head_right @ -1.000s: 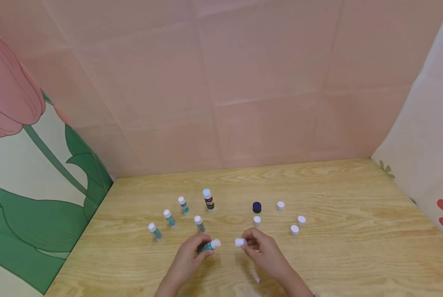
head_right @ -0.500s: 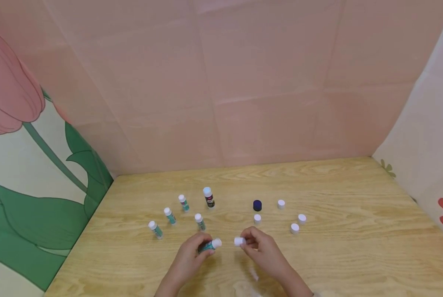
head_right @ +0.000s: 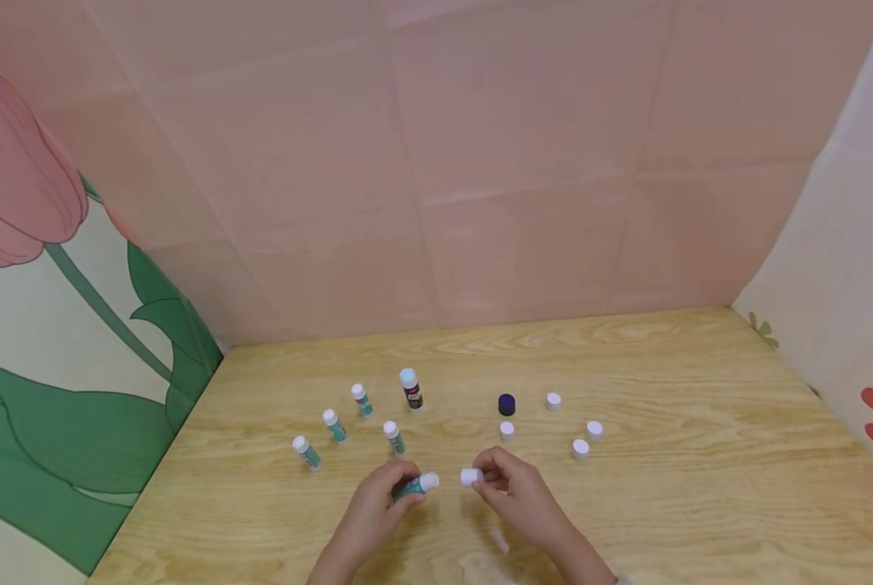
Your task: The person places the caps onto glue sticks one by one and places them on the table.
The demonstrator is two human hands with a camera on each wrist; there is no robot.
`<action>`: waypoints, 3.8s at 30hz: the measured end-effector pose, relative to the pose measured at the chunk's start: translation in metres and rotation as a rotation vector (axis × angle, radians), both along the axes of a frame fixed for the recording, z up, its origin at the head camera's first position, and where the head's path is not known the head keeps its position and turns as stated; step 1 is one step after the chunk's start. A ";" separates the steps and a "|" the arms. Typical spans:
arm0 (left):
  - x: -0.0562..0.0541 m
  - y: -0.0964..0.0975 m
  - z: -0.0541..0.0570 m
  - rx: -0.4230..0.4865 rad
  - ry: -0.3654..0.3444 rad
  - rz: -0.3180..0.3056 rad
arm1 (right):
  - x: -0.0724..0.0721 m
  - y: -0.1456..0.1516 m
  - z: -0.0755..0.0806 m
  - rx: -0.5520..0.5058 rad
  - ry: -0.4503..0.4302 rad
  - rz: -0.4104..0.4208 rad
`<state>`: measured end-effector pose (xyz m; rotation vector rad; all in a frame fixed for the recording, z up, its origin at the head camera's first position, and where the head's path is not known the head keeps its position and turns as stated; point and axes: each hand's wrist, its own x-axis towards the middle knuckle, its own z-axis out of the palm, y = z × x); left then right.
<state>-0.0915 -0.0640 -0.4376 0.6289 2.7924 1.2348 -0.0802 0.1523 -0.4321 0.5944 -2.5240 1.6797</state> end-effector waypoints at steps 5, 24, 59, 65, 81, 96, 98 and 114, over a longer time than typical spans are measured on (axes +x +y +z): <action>0.000 0.001 0.000 0.000 -0.029 0.001 | 0.000 0.000 -0.001 -0.015 -0.023 0.007; 0.003 0.004 0.002 0.008 -0.052 -0.015 | 0.001 0.000 0.001 -0.020 -0.078 0.026; 0.000 0.006 -0.002 0.016 0.018 -0.055 | -0.002 -0.003 0.000 -0.007 -0.017 0.012; 0.002 0.006 -0.003 0.016 0.038 -0.056 | -0.001 -0.003 -0.001 -0.017 -0.034 0.031; 0.004 0.008 -0.003 0.026 0.042 -0.061 | 0.000 -0.004 -0.003 -0.031 -0.051 0.060; 0.005 0.010 -0.004 0.017 0.079 -0.064 | 0.001 -0.006 -0.003 -0.048 -0.029 0.077; 0.005 0.010 -0.004 0.022 0.086 -0.065 | 0.001 -0.006 -0.003 -0.048 -0.026 0.081; 0.006 0.011 -0.006 0.002 0.064 -0.049 | 0.002 -0.009 -0.005 -0.065 -0.006 0.092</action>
